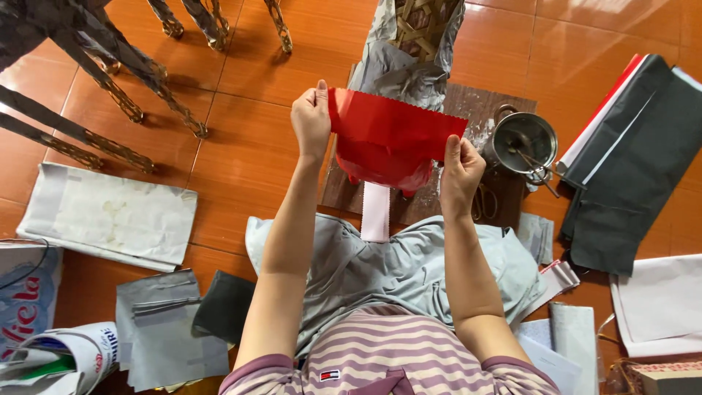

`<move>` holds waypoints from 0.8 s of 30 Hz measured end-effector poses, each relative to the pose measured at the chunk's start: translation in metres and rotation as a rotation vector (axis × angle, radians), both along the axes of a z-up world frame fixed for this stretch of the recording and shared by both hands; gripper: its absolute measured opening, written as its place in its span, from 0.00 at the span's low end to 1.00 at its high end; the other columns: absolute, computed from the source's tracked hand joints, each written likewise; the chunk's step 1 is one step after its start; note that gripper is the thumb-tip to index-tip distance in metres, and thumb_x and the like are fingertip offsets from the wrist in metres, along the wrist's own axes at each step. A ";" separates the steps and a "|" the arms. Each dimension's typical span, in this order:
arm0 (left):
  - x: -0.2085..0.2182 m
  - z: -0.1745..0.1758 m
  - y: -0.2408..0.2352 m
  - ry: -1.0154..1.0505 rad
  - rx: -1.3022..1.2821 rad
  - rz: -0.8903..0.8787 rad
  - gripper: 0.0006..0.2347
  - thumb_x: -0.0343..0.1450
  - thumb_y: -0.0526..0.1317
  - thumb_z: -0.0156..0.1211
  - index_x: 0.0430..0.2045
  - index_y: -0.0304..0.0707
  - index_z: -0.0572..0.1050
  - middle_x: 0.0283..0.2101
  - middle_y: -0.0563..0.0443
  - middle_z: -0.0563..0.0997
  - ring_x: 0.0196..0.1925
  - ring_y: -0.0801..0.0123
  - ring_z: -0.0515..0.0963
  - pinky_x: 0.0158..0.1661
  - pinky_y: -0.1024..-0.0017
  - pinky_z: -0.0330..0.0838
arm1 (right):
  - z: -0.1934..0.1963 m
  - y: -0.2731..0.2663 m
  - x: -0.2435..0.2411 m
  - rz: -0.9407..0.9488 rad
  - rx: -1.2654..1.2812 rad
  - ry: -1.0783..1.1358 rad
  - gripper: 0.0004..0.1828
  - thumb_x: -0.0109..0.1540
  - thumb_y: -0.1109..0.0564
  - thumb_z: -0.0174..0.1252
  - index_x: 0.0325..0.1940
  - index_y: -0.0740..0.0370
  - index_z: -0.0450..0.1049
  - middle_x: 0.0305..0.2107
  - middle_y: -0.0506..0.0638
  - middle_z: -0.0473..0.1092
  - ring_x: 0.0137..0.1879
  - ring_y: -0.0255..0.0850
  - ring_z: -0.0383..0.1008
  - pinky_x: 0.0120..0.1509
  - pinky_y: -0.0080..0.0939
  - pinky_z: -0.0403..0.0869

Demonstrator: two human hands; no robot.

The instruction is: Apply red and white paper to a bamboo frame and trim excess using scissors.

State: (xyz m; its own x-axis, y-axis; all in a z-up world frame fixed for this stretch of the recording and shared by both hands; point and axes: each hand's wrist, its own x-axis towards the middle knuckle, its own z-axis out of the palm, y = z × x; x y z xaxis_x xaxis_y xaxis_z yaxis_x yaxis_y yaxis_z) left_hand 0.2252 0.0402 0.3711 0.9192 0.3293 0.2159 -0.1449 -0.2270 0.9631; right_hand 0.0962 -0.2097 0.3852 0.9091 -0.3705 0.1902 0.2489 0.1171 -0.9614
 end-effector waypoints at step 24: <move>0.012 -0.058 -0.006 0.179 -0.260 -0.317 0.14 0.79 0.47 0.52 0.34 0.33 0.71 0.32 0.57 0.73 0.34 0.79 0.68 0.38 0.76 0.68 | -0.053 0.017 0.021 -0.017 -0.151 0.030 0.37 0.71 0.28 0.45 0.65 0.62 0.54 0.59 0.54 0.62 0.63 0.43 0.62 0.69 0.42 0.63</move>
State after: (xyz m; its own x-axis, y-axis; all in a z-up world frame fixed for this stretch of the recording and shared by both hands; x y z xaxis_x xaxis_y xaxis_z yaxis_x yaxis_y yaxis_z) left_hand 0.2374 0.0342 0.3131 0.9988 0.0473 -0.0087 0.0061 0.0551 0.9985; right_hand 0.1167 -0.1927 0.3323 0.9090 -0.3552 0.2181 0.2210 -0.0329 -0.9747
